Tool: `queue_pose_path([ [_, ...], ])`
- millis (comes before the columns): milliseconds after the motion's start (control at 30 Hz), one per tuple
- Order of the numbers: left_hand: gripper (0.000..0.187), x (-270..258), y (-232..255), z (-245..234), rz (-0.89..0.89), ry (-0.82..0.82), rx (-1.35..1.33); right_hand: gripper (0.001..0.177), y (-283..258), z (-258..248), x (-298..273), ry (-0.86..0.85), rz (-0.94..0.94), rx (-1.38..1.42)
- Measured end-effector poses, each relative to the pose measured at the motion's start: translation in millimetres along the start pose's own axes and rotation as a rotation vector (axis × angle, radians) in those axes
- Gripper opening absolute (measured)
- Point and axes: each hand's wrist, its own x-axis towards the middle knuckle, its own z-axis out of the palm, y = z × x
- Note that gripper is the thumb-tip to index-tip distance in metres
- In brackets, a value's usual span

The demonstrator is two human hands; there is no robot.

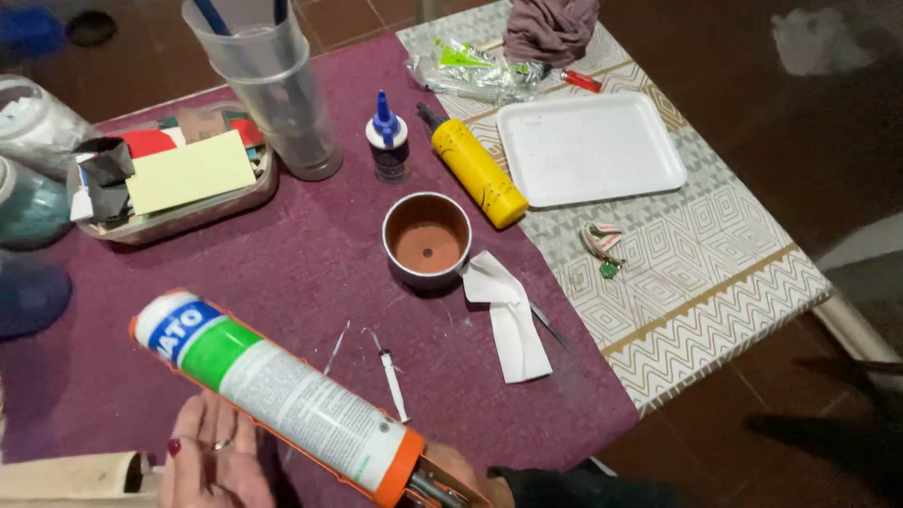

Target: Prepare a caulking gun by inserting a tube of sealant and manipulating the plunger and syringe.

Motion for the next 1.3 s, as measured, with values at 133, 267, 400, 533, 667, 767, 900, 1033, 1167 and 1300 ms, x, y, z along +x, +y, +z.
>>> queue_pose_path([
  [133, 0.091, -15.3, 29.5, 32.9, -0.19, -0.367, -0.711, 0.036, -35.8, -25.8, 110.6, -0.025, -0.036, -0.049],
  [267, 0.062, -15.6, 45.4, 41.5, -0.37, -0.196, -0.098, 0.021, -48.1, -11.9, 123.4, -0.141, -0.038, -0.21],
  [400, 0.043, -17.3, 67.9, 43.8, -0.438, -0.204, -0.042, 0.021, -54.7, -21.9, 126.3, -0.262, -0.104, -0.298],
  [533, 0.058, -34.0, 89.1, 23.5, -0.374, -0.182, 0.061, 0.038, -69.9, -74.2, 124.6, -0.363, -0.028, -0.38],
  [667, 0.079, -59.3, 96.8, -7.1, -0.228, -0.177, 0.545, 0.045, -42.5, -131.0, 107.3, -0.088, 0.234, -0.994],
  [767, 0.057, -88.7, -76.3, -221.0, -0.386, -0.175, 1.047, 0.055, -4.4, -166.4, 73.9, -0.059, 0.363, -1.261],
  [900, 0.046, -101.7, -83.3, -136.3, -0.451, 0.206, 0.768, 0.05, -4.9, -167.6, 74.9, -0.022, 0.443, -1.171],
  [1033, 0.072, -144.7, -35.8, -73.1, -0.254, 0.328, 0.713, 0.048, -2.5, -156.5, 73.5, -0.013, 0.373, -1.24],
  [1167, 0.079, -115.1, 101.9, -4.4, -0.137, 0.036, 0.576, 0.029, -56.4, -105.3, 103.5, 0.078, 0.36, -0.57],
  [1300, 0.055, -75.7, 157.5, 22.8, 0.046, -0.085, -0.042, 0.043, -34.9, -58.5, 77.2, -0.171, 0.882, 0.378],
])
